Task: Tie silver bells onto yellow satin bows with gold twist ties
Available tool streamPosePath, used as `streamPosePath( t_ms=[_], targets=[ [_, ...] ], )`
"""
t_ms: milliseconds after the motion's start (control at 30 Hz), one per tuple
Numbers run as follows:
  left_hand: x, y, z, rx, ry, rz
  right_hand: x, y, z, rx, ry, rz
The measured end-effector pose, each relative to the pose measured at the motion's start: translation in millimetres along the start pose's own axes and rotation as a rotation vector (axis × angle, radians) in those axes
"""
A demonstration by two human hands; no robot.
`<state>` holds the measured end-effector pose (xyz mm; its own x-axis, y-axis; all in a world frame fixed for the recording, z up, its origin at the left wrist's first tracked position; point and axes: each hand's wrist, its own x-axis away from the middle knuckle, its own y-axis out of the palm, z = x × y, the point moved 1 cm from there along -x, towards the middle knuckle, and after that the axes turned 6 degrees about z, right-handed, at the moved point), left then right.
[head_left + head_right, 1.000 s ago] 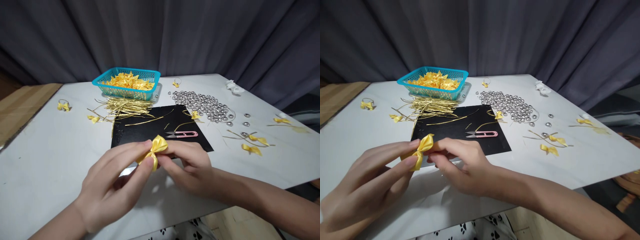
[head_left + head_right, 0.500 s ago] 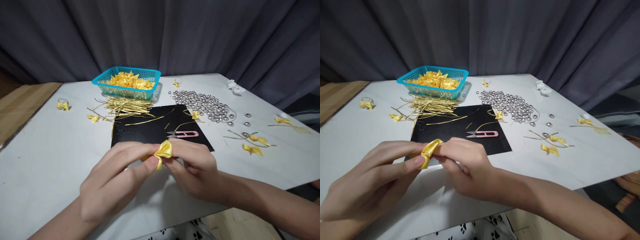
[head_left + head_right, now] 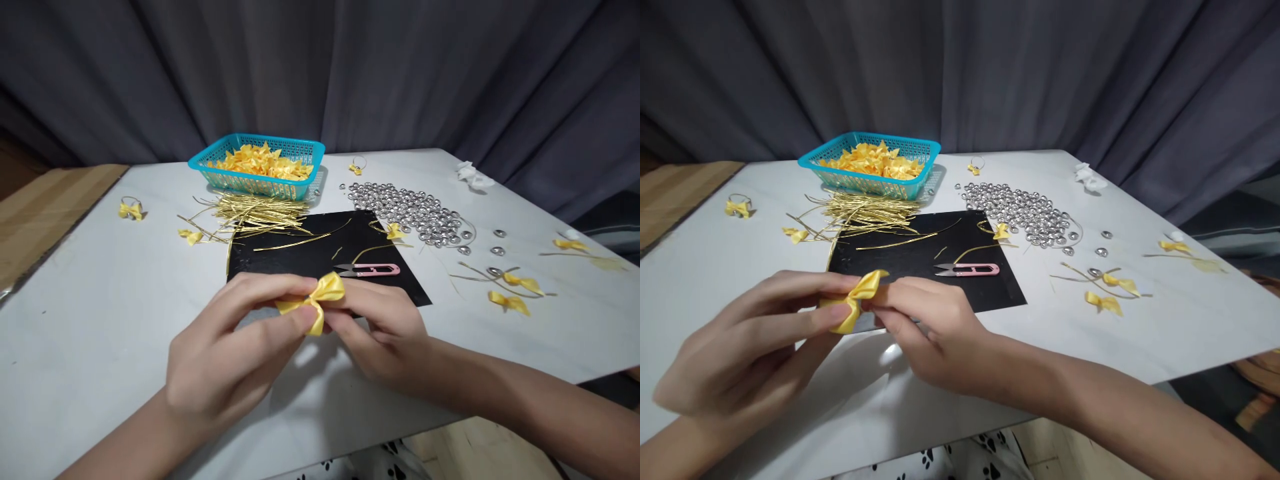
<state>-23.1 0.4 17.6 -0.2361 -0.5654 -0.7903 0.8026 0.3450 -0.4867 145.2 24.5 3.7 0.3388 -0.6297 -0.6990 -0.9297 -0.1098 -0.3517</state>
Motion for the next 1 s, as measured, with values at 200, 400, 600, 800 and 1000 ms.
streamPosePath(
  t_ms=[200, 400, 600, 800, 1000],
  targets=[
    [-1.5, -1.3, 0.5, 0.057, 0.001, -0.085, -1.4, -3.3, -1.7, 0.009, -0.064, -0.023],
    [-4.8, -0.3, 2.2, 0.070, 0.006, -0.091, -0.4, -2.8, -2.9, -0.035, 0.018, -0.013],
    [-3.8, -2.9, 3.3, 0.011, 0.007, -0.044, -0.5, 5.4, -2.4, -0.247, 0.242, -0.017],
    [6.0, 1.8, 6.8, -0.116, 0.032, 0.024, 1.3, 10.4, -1.7, -0.455, 0.378, -0.064],
    [6.6, 2.8, 8.3, -0.135, -0.006, 0.087, 1.3, 9.2, -2.4, -0.378, 0.364, -0.054]
  ],
)
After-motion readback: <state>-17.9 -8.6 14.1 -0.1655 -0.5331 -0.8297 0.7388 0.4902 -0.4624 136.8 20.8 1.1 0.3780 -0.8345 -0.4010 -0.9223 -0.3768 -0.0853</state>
